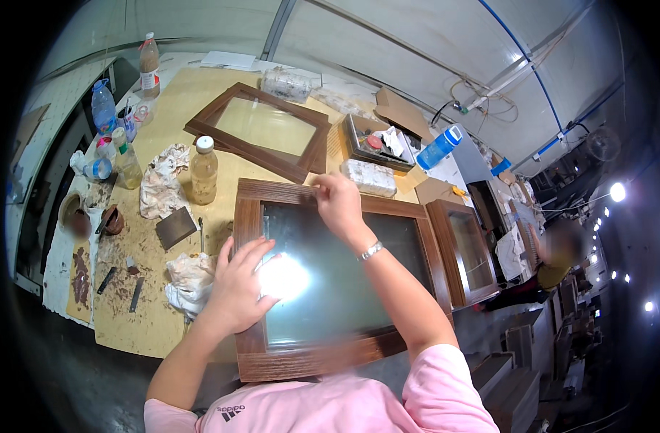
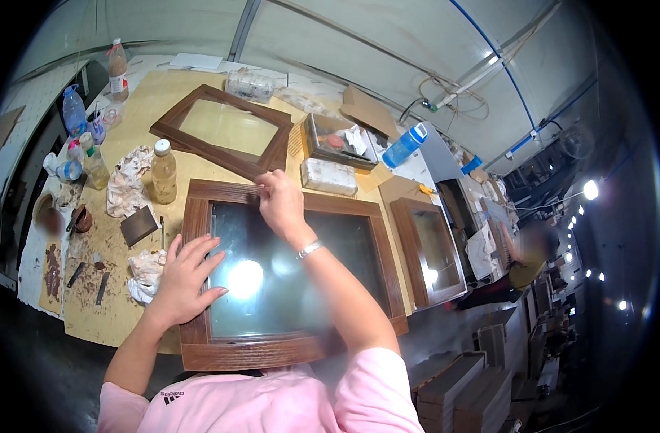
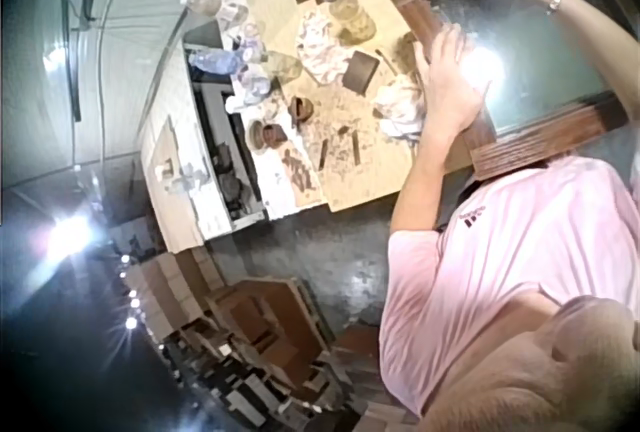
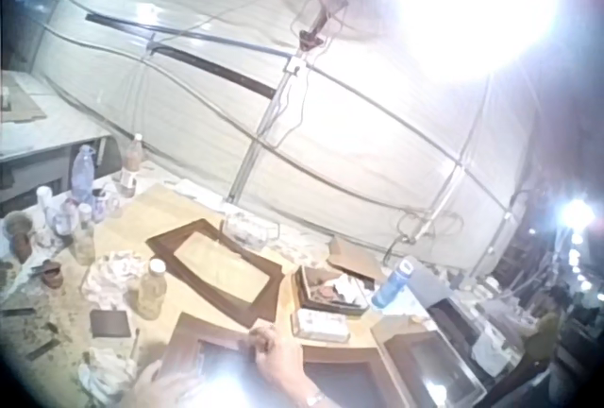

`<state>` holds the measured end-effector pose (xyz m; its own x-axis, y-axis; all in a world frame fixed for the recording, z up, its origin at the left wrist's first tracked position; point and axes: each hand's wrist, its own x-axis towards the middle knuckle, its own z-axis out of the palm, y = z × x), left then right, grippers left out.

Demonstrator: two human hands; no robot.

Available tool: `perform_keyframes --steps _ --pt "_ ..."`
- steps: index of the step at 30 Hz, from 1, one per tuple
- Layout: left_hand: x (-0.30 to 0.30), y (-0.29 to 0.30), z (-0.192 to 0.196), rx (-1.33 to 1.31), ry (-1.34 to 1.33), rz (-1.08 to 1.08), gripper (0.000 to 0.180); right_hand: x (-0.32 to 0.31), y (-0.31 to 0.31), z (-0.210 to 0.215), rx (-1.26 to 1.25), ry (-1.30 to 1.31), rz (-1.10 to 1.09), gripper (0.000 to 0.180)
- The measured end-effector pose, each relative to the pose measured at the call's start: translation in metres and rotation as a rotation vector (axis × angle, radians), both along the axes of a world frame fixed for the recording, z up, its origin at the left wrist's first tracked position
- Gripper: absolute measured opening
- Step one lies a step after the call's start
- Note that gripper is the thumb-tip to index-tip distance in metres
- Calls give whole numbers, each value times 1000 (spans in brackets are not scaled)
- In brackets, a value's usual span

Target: The person wipes a glass pane within a wooden frame using a cloth and liquid, turns the frame over to clean different sides, and uses a screwdriver to tighten a screw on the corner.

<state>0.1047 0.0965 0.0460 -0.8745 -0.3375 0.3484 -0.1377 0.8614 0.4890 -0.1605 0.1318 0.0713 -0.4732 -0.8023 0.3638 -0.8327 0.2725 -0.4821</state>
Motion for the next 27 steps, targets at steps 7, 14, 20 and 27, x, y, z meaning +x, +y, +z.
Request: perform_keyframes --steps 7,14,20,27 --pt "2 -3 -5 193 233 22 40 26 24 -5 183 260 343 33" --pt "9 6 -20 400 373 254 42 -119 155 3 -77 98 -432 20" --pt "72 4 -62 731 367 427 42 -151 272 -13 123 -550 -454 67" --pt "61 28 -13 391 117 280 42 -142 285 -23 23 -453 -511 29"
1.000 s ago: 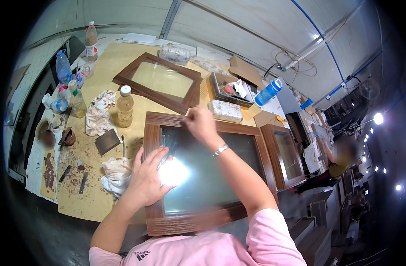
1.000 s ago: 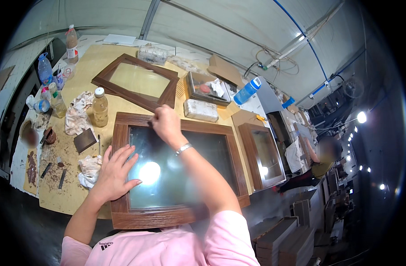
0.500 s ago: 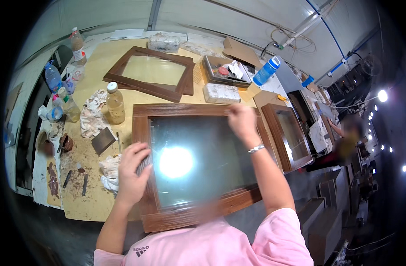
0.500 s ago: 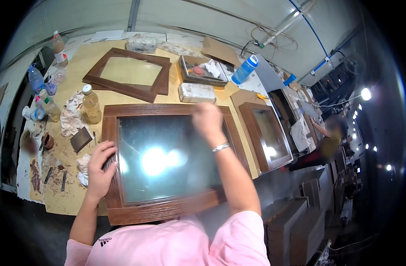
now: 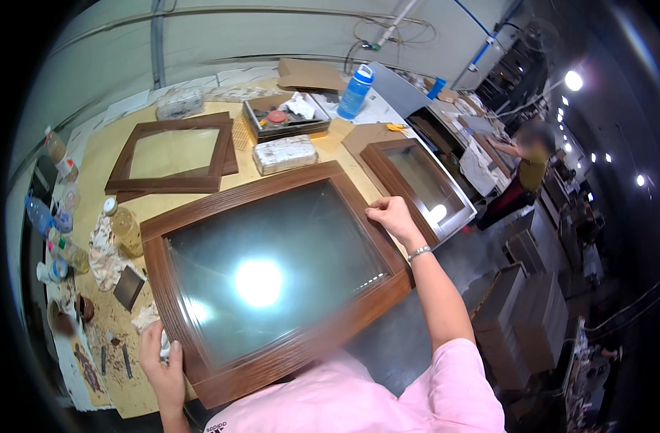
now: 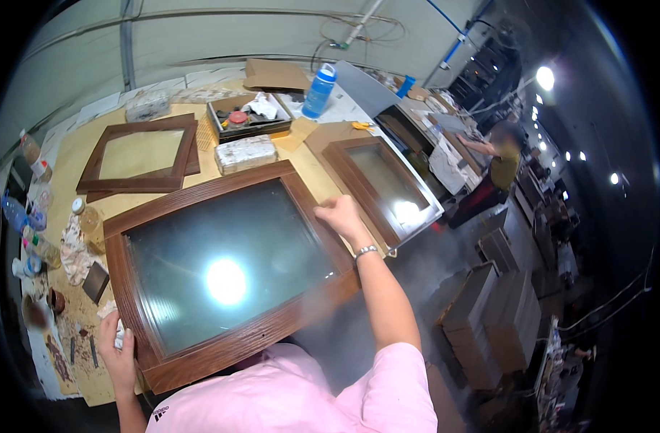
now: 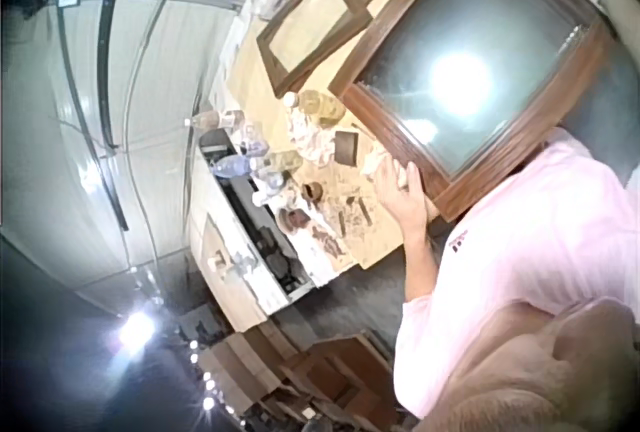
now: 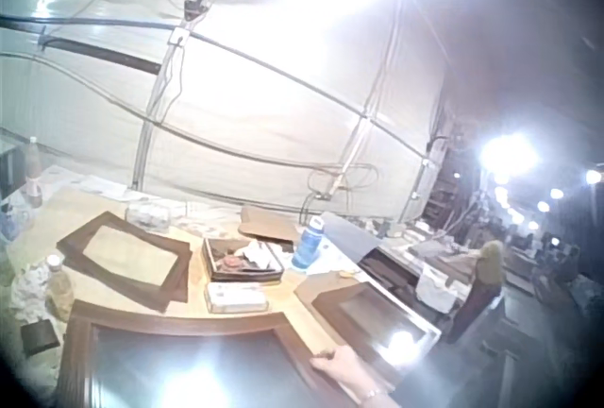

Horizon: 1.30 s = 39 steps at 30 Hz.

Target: The person wipes a glass pane within a wooden frame using a cloth and liquid, turns the frame over to clean different sides, and uses a screwdriver to tighten a screw on the corner.

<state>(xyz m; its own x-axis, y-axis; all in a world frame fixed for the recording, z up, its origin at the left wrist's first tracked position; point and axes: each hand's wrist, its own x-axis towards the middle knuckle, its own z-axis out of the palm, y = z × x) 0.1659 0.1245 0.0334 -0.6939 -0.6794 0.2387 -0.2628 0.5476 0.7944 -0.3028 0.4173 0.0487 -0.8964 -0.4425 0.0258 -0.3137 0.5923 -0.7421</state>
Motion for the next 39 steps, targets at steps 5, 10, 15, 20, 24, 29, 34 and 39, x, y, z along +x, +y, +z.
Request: perform_keyframes --steps 5,10,15,20,24,29,34,39 --pt "-4 23 7 -189 -100 -4 50 5 -5 11 153 66 64 46" --pt "-13 40 10 -174 -186 -96 53 -18 4 -3 61 -23 26 32" --pt "-24 72 27 -197 -290 -12 55 -39 3 -11 -127 -299 79 30" --pt "-34 93 23 -249 -406 163 58 -36 4 7 -296 -549 244 45" --pt "-71 115 52 -344 -417 282 50 -50 1 -16 -456 -758 390 45" --pt "-264 147 89 -300 -152 -178 24 -65 17 -39 -434 -565 468 42" --pt "-408 131 52 -374 -391 -212 18 -52 11 -54 -581 -739 469 37" --pt "-446 111 43 -397 -428 -219 19 -58 11 -59 -616 -671 444 36"
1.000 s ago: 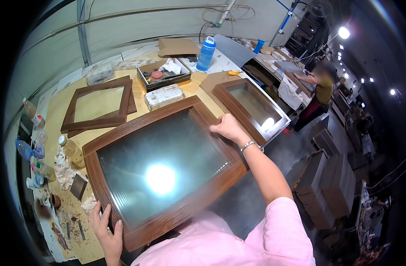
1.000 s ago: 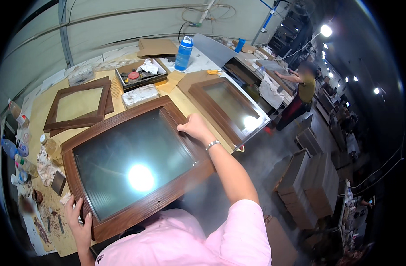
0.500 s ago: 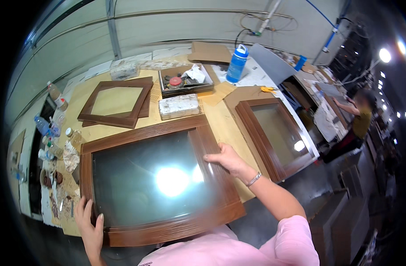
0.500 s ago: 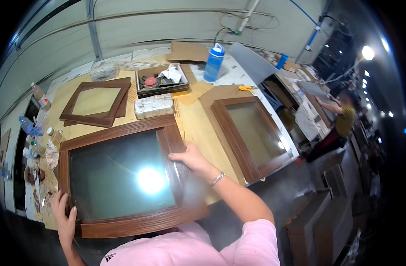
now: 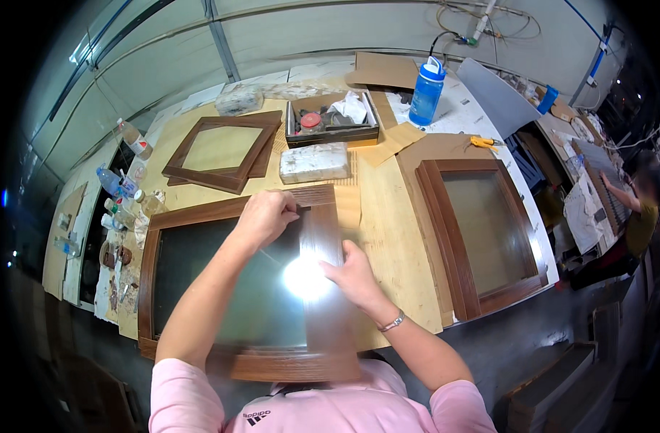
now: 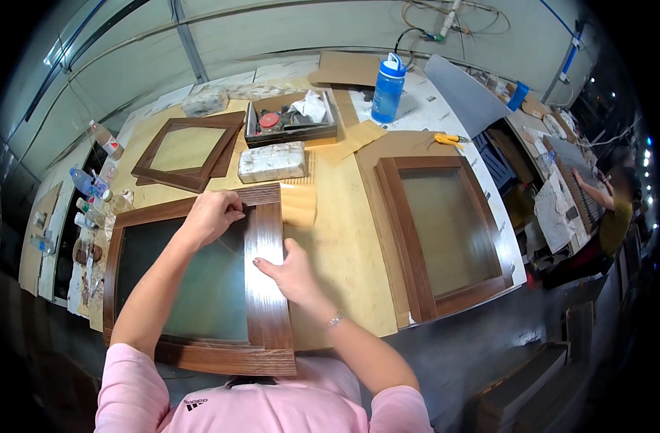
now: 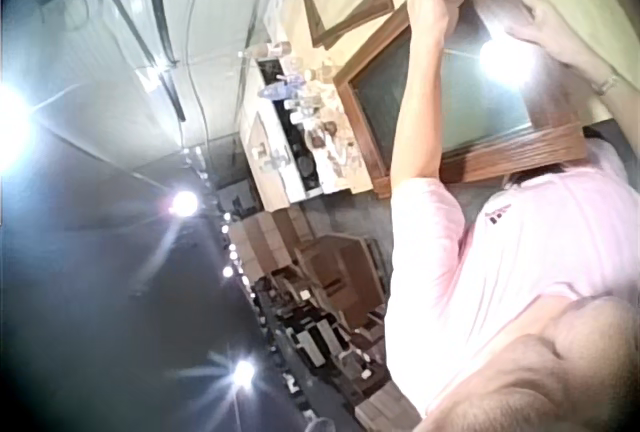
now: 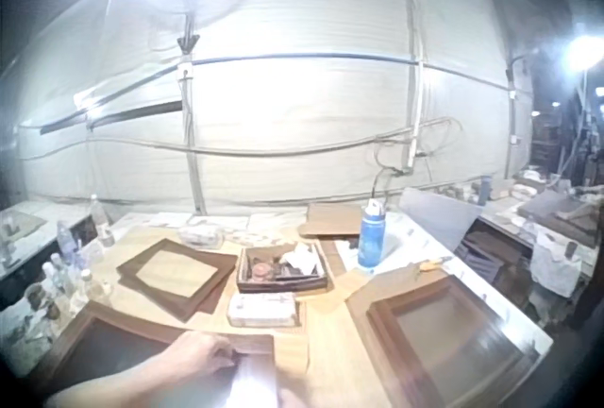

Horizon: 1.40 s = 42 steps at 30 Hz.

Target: The person wipes a glass pane within a wooden frame using a cloth and liquid, turns the frame over to clean different sides, and uses a screwdriver to tighten a screw on the corner.

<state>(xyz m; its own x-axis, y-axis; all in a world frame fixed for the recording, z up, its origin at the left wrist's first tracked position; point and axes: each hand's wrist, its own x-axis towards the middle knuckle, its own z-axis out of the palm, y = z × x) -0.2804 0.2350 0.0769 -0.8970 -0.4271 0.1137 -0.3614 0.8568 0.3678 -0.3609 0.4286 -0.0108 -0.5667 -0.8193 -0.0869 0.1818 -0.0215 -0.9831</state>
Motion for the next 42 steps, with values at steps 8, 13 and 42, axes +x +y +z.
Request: perform_keyframes --steps 8,13,42 --pt "3 10 19 78 -90 -69 27 -1 -4 -8 7 40 -17 36" --pt "15 13 17 224 -130 -61 34 2 -2 -6 -56 -21 -31 35" --pt "377 -189 18 152 774 820 37 12 6 20 39 -3 -44 40"
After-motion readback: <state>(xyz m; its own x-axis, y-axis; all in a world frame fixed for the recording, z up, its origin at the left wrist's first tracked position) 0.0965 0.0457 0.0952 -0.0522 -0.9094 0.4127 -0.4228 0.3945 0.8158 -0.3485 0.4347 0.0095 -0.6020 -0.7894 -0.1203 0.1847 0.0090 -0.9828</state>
